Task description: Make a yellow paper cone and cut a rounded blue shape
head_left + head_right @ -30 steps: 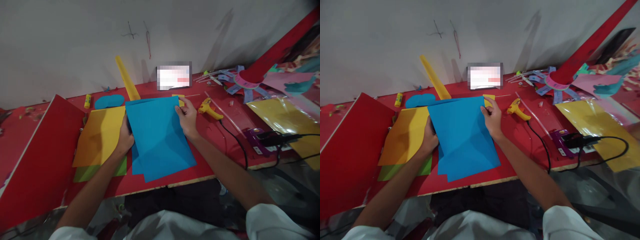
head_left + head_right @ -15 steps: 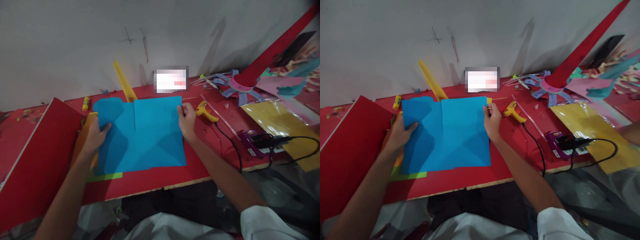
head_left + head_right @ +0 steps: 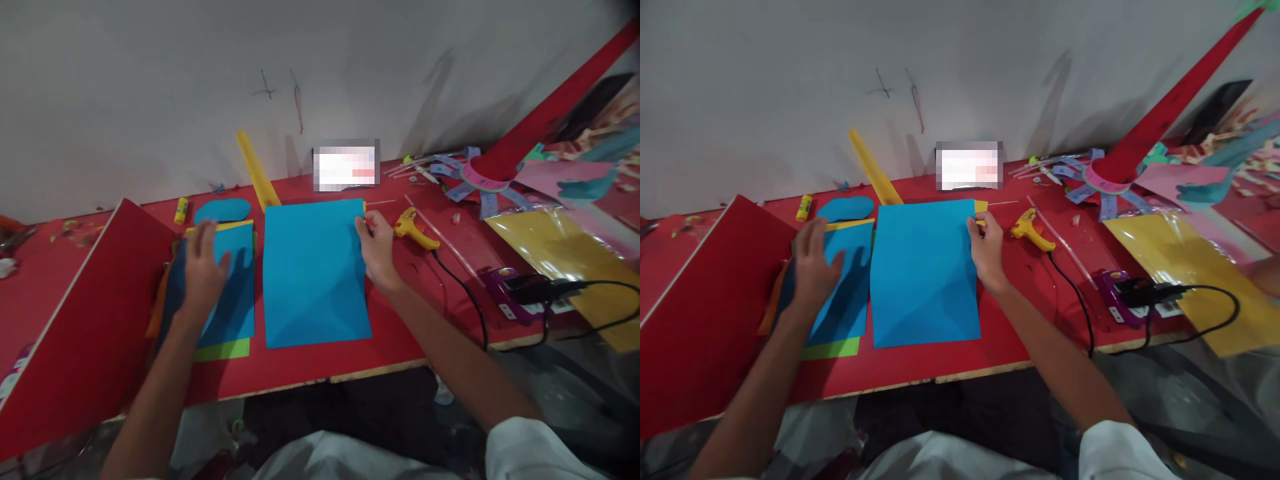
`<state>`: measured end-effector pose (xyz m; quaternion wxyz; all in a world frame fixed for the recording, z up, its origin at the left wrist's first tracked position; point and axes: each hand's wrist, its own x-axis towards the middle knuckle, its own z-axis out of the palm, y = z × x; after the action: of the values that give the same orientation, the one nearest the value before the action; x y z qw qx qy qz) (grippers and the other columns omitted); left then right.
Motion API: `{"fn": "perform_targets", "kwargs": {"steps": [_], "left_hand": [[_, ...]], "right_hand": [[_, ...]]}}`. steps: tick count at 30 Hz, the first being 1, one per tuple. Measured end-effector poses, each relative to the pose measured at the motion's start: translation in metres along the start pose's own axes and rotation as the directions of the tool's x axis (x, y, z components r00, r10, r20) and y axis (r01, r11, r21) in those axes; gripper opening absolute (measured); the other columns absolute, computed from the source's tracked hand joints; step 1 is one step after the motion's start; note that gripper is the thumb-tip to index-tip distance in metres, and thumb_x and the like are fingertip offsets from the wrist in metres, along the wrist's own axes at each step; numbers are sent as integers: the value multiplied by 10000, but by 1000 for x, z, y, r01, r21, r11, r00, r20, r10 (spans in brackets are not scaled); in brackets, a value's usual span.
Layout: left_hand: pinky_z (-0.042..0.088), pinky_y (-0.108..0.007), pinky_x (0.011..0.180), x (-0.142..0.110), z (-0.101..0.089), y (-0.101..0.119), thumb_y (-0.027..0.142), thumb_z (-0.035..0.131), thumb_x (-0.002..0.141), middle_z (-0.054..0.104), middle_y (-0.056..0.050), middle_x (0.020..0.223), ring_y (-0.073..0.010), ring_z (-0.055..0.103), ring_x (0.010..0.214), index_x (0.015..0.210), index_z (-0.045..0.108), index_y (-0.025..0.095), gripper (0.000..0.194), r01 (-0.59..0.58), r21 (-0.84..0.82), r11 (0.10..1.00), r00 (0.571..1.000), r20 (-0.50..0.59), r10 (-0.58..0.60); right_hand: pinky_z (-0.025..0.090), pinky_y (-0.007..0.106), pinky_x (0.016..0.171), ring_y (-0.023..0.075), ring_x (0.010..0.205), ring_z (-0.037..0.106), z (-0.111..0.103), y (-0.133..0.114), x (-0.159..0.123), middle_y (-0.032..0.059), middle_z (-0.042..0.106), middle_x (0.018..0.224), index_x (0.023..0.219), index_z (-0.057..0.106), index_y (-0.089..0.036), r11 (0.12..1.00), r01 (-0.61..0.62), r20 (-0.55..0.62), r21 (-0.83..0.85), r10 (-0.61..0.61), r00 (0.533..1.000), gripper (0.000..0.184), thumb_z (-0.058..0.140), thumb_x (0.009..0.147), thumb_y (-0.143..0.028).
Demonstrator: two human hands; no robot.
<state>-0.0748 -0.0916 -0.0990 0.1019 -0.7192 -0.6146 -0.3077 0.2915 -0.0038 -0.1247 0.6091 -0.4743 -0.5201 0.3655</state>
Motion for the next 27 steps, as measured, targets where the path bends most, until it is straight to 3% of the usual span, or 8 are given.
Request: {"fn": "perform_targets", "kwargs": {"steps": [3, 9, 12, 15, 20, 23, 25, 27], "left_hand": [[296, -699, 1323, 6, 30, 38, 401, 709, 998, 372, -181, 1735, -402, 233, 1674, 1611, 412, 257, 696, -206, -196, 959, 974, 57, 221], [210, -695, 1350, 20, 60, 84, 426, 672, 1042, 548, -110, 1625, -412, 361, 1623, 1339, 724, 288, 331, -145, -577, 804, 962, 108, 251], [221, -723, 1339, 15, 64, 90, 485, 776, 957, 513, -83, 1662, -422, 320, 1639, 1324, 755, 353, 391, -134, -605, 785, 938, 179, 298], [176, -768, 1329, 6, 65, 89, 519, 858, 868, 409, -59, 1740, -421, 215, 1675, 1355, 747, 405, 513, -196, -585, 787, 868, 269, 416], [196, -742, 1332, 5, 61, 92, 519, 709, 989, 599, -75, 1599, -359, 312, 1650, 1048, 849, 351, 226, -221, -709, 670, 832, 222, 509], [321, -681, 1311, 8, 59, 95, 579, 698, 981, 785, -97, 1302, -348, 583, 1466, 958, 833, 302, 309, -63, -786, 615, 875, 253, 413], [481, -636, 1209, 6, 59, 93, 625, 700, 961, 820, -96, 1074, -340, 731, 1236, 925, 802, 262, 379, 110, -779, 618, 935, 292, 201], [624, -572, 997, 3, 62, 87, 686, 691, 936, 767, -73, 831, -316, 777, 968, 844, 746, 236, 463, 282, -718, 636, 950, 303, -79]], "right_hand": [[257, 300, 527, 132, 578, 324, -7, 1, 8, -48, 392, 697, 850, 539, -254, 999, 36, 6, -32, -36, 999, 414, 666, 951, -635], [412, 339, 646, 189, 693, 449, -28, 21, 15, -3, 491, 780, 863, 520, -261, 993, 94, -29, -70, -96, 995, 396, 634, 975, -624], [408, 330, 646, 184, 684, 437, -36, 31, 19, -13, 472, 781, 885, 514, -261, 994, 86, -83, -64, -92, 992, 383, 634, 976, -613], [363, 314, 620, 166, 660, 403, -39, 33, 23, -23, 451, 785, 898, 510, -258, 996, 86, -109, -27, -88, 990, 359, 646, 964, -583], [333, 310, 608, 157, 651, 392, -31, 29, 17, -31, 450, 790, 944, 519, -262, 1000, 23, -6, 0, -23, 1000, 356, 626, 958, -602], [312, 313, 595, 149, 622, 364, -25, 28, 10, -44, 412, 748, 943, 503, -266, 1000, 13, 68, 14, -14, 998, 378, 622, 958, -624], [314, 319, 589, 148, 604, 366, -23, 29, 9, -47, 417, 722, 953, 488, -271, 999, -18, 127, 37, 13, 992, 409, 635, 937, -653], [327, 325, 576, 161, 596, 390, -23, 28, 8, -40, 449, 710, 973, 469, -282, 995, -69, 164, 69, 57, 985, 456, 638, 907, -701]]}}
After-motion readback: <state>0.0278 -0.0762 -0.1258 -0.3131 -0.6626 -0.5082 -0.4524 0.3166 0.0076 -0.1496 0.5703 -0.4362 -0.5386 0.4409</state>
